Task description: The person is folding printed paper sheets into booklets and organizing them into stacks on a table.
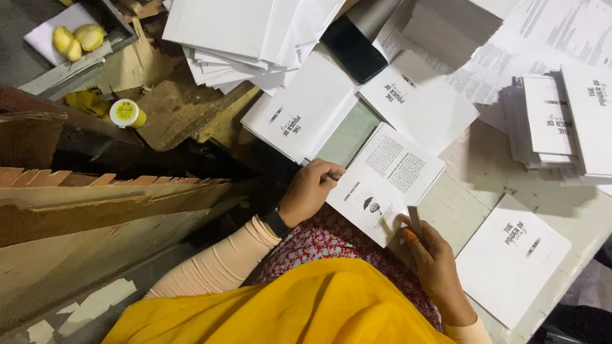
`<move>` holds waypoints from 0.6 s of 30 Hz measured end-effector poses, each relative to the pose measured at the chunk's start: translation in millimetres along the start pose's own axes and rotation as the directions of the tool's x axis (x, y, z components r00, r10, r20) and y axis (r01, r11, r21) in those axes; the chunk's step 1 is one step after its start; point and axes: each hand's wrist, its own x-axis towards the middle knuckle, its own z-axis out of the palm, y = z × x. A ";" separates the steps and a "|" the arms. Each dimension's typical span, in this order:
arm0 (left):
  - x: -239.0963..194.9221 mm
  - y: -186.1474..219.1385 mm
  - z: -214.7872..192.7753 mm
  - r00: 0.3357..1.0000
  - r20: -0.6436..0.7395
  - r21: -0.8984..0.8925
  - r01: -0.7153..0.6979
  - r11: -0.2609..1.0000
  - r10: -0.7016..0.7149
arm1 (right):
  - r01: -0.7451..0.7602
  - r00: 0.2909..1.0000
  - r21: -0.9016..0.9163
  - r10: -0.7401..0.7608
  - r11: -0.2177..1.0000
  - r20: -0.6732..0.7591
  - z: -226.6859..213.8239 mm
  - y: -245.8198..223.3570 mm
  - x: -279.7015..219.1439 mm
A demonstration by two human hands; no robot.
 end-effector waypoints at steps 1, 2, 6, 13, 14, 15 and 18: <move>0.0 -2.7 1.0 1.000 -0.003 -0.001 0.002 1.000 -0.002 | 0.000 1.000 -0.003 0.000 1.000 0.002 1.5 -4.9 -1.5; 0.9 -5.2 2.5 0.999 -0.013 -0.017 0.033 0.999 -0.033 | -0.031 1.000 0.074 0.030 0.997 0.009 2.9 -9.1 -3.3; 1.5 7.8 3.6 0.998 -0.032 -0.052 0.047 0.998 -0.049 | 0.059 0.998 0.032 -0.059 0.998 -0.010 0.6 14.1 8.2; -5.0 53.9 15.3 0.966 0.181 -0.079 0.201 0.976 -0.184 | 0.133 0.985 -0.063 -0.139 0.989 -0.103 -2.5 3.3 -4.9; -8.4 58.1 18.7 0.973 0.185 -0.112 0.160 0.981 -0.137 | 0.114 0.978 -0.008 -0.113 0.993 -0.175 -5.2 -2.7 -10.2; -11.9 61.8 22.2 0.978 0.188 -0.146 0.119 0.982 -0.091 | 0.099 0.966 0.048 -0.084 0.994 -0.245 -7.7 -8.5 -15.3; -17.7 70.4 38.8 0.971 0.232 -0.328 0.132 0.935 -0.056 | 0.111 0.950 0.295 -0.014 0.949 -0.312 -21.3 6.1 -20.2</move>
